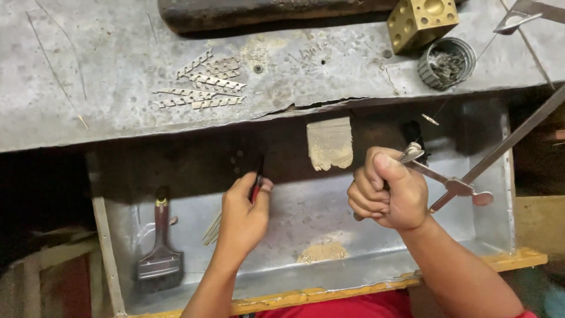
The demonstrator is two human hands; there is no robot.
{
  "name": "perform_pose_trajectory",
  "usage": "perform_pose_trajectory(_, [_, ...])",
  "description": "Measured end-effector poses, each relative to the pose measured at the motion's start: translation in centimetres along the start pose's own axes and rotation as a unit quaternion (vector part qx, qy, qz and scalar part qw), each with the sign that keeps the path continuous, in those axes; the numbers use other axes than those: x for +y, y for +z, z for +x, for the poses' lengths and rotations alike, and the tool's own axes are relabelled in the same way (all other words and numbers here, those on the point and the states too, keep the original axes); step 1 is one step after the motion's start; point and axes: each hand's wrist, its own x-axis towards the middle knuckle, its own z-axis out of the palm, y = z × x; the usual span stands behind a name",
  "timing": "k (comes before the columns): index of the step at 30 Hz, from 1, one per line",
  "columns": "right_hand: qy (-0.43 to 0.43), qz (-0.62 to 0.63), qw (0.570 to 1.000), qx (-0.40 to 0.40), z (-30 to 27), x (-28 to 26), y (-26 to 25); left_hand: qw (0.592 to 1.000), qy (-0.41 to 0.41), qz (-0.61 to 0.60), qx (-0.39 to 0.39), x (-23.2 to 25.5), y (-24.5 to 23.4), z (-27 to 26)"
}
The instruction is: A person uses a jeweler's saw to precisely cut small metal components on a metalworking bench.
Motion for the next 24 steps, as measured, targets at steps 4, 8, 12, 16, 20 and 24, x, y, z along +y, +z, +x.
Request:
perform_pose_trajectory(4, [0.013, 0.024, 1.0, -0.003, 0.0, -0.3, 0.1, 0.999, -0.033, 0.004, 0.0, -0.7, 0.3, 0.1])
perform_pose_trajectory(8, [0.02, 0.031, 0.999, 0.008, -0.1, -0.3, 0.1, 0.999, -0.046, 0.009, 0.001, 0.0, 0.3, -0.1])
perform_pose_trajectory(12, [0.024, 0.027, 0.999, 0.006, -0.2, -0.2, 0.0, 0.999, -0.052, 0.009, 0.003, -0.3, 0.4, 0.0])
perform_pose_trajectory(16, [0.027, 0.022, 0.999, 0.011, -0.2, 0.0, 0.1, 0.998, -0.061, 0.017, 0.002, -1.3, 0.5, 0.0])
perform_pose_trajectory(20, [0.034, 0.042, 0.998, 0.015, -0.3, 0.0, 0.1, 0.997, -0.072, 0.022, -0.001, -1.6, 0.6, 0.0])
perform_pose_trajectory(24, [0.037, 0.056, 0.998, 0.013, -0.5, -0.2, 0.3, 0.997, -0.074, 0.016, -0.003, -1.0, 0.4, -0.1])
